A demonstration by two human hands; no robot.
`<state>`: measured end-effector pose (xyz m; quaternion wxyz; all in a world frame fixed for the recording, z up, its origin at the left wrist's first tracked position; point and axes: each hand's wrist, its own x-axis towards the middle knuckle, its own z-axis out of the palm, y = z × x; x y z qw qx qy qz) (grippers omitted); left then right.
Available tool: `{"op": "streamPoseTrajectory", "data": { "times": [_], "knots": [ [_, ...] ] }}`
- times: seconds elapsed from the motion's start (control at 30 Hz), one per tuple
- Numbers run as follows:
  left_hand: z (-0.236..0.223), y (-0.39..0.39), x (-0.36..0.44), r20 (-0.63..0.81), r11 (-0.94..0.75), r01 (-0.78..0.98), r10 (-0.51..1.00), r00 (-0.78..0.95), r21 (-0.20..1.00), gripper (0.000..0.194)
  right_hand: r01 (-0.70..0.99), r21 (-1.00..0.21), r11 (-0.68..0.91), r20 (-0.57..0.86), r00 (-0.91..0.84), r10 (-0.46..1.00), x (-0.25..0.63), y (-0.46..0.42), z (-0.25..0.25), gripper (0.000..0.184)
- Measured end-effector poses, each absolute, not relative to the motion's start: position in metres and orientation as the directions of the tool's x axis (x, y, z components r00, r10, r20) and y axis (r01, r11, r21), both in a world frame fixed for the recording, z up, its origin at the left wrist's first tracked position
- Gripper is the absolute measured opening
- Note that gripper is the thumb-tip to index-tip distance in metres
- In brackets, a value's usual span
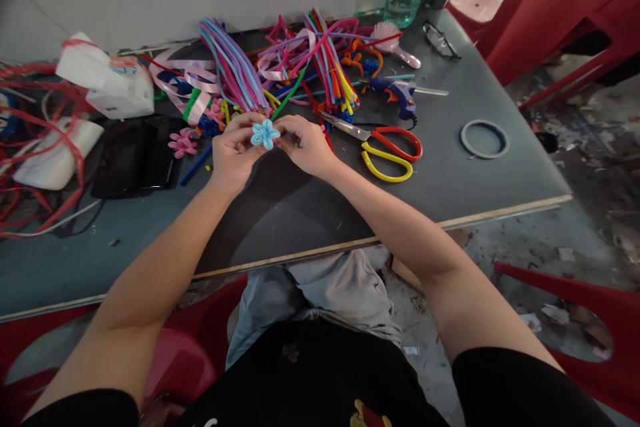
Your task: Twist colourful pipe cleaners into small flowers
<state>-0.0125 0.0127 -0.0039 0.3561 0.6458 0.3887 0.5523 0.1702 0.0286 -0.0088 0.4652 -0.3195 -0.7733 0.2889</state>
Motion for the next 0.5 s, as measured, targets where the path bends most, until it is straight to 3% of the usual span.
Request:
{"op": "streamPoseTrajectory", "data": {
  "times": [0.17, 0.37, 0.5],
  "knots": [
    [0.008, 0.006, -0.012, 0.389, -0.377, 0.230, 0.921, -0.006, 0.897, 0.024, 0.328, -0.724, 0.607, 0.515, -0.327, 0.792, 0.171, 0.025, -0.007, 0.039],
    [0.008, 0.010, -0.018, 0.439, -0.413, 0.269, 0.898, -0.041, 0.870, 0.023, 0.436, -0.736, 0.519, 0.510, -0.148, 0.847, 0.174, 0.029, -0.011, 0.028],
    [-0.002, 0.018, -0.020, 0.465, -0.439, 0.246, 0.884, -0.058, 0.864, 0.021, 0.491, -0.689, 0.533, 0.532, -0.157, 0.832, 0.175, 0.033, -0.013, 0.023]
  ]
}}
